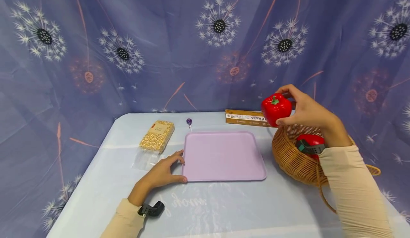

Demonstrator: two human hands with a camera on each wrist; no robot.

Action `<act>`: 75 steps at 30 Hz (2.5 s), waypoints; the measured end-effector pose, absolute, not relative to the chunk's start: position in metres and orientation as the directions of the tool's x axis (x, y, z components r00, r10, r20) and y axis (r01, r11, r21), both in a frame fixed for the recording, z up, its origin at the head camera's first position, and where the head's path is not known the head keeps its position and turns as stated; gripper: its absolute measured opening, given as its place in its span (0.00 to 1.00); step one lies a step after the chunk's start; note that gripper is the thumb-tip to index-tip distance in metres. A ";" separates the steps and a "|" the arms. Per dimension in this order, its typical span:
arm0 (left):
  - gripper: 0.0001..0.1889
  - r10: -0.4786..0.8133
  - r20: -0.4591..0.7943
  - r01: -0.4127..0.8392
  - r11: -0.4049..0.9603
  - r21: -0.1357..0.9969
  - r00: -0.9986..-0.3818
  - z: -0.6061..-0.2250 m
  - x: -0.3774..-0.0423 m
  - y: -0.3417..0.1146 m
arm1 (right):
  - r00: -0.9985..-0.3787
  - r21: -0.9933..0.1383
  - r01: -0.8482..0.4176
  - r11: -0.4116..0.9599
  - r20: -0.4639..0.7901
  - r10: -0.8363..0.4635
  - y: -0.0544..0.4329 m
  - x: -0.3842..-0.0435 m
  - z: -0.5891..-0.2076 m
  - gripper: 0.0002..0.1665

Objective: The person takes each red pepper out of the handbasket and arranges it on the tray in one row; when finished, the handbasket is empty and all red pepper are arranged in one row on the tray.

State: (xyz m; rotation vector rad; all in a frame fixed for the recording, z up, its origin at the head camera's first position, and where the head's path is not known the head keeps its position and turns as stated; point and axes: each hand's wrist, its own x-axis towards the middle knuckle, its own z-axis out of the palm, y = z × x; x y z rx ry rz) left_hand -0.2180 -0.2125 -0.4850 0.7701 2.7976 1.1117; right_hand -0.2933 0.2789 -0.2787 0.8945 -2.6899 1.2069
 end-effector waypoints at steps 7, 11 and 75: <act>0.30 0.445 0.139 0.424 0.642 0.639 -0.884 -0.484 -0.217 -0.210 | -0.771 -0.744 -0.600 0.295 0.438 -0.462 0.201 -0.316 -0.300 0.52; 0.30 0.441 0.149 0.426 0.639 0.640 -0.885 -0.483 -0.217 -0.210 | -0.769 -0.770 -0.603 0.209 0.491 -0.410 0.147 -0.335 -0.330 0.53; 0.30 0.478 0.152 0.460 0.635 0.621 -0.865 -0.480 -0.222 -0.203 | -0.849 -0.797 -0.473 0.376 0.297 -0.438 0.028 -0.353 -0.482 0.77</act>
